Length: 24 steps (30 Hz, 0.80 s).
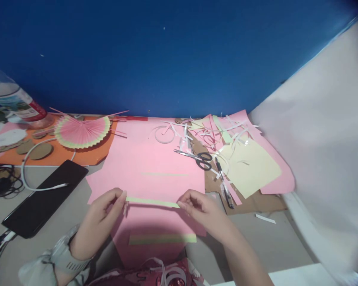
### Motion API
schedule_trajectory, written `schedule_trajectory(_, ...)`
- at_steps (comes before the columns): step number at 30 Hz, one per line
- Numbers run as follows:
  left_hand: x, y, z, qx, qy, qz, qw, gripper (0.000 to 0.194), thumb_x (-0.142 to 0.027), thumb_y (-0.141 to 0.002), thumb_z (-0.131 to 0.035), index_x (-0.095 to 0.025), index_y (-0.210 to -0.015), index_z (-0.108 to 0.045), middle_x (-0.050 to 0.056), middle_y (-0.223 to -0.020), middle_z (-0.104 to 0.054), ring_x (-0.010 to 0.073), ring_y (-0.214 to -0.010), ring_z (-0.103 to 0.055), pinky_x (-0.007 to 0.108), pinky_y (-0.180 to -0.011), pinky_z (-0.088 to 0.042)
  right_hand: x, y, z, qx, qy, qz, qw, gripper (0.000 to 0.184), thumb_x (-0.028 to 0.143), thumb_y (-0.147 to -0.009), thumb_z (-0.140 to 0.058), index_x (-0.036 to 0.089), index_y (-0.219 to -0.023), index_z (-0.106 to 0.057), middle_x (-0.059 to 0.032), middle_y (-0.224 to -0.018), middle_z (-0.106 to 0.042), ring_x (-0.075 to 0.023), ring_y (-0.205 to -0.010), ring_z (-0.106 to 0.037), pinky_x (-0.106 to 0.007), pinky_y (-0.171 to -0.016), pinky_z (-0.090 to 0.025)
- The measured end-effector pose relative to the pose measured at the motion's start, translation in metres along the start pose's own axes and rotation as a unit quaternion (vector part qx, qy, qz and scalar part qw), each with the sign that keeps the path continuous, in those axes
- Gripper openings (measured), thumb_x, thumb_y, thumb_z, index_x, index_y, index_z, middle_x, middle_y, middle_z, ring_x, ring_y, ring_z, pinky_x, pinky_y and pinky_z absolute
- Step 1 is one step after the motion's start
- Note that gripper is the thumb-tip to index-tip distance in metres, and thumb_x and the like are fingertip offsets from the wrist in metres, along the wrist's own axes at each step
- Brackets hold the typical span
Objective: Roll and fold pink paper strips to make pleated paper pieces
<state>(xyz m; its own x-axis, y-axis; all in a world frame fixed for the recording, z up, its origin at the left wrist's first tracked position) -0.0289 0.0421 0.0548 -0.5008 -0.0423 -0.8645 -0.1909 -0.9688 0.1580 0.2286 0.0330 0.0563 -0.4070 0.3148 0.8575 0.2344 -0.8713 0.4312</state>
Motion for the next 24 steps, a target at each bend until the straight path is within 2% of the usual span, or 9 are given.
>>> schedule_trajectory(7,0.007,-0.004,-0.002,0.010,0.020,0.006,1.000,0.030,-0.036,-0.091,-0.041,-0.020,-0.066,-0.048,-0.005,-0.062,-0.049,0.0101,-0.060,-0.047,0.022,-0.061,-0.037,0.000,-0.001,0.001,-0.009,-0.043,0.008,0.999,0.016,0.035,-0.087,-0.050,0.020,-0.085,-0.054,0.0031,-0.072,-0.048,-0.0104,-0.066,-0.045,-0.023,-0.063,-0.035)
schedule_trajectory(16,0.022,-0.010,-0.009,-0.038,0.021,0.019,0.999,0.028,-0.036,-0.089,-0.045,-0.020,-0.067,-0.048,-0.004,-0.059,-0.052,0.0109,-0.057,-0.049,0.024,-0.059,-0.039,-0.010,-0.010,-0.001,-0.075,-0.058,0.034,0.995,0.013,0.032,-0.088,-0.050,0.020,-0.091,-0.053,-0.0001,-0.079,-0.057,-0.0122,-0.072,-0.054,-0.024,-0.062,-0.039)
schedule_trajectory(24,0.027,-0.011,-0.008,-0.063,0.010,0.004,0.998,0.027,-0.033,-0.090,-0.045,-0.020,-0.067,-0.050,-0.004,-0.061,-0.053,0.0115,-0.060,-0.050,0.026,-0.063,-0.039,-0.012,-0.014,-0.001,-0.108,-0.040,0.048,0.992,0.012,0.029,-0.086,-0.053,0.020,-0.093,-0.057,-0.0008,-0.084,-0.063,-0.0132,-0.079,-0.062,-0.025,-0.076,-0.044)
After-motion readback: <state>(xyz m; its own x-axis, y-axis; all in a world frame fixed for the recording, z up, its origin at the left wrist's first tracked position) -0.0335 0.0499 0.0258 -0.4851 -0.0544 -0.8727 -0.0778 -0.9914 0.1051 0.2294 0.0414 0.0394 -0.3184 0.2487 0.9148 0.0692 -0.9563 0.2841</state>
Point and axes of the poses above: each hand's wrist, its own y-axis away from the middle knuckle, its own z-axis out of the back of the hand, x = y × z, the point moved 2 cm from there along -y, towards the middle knuckle
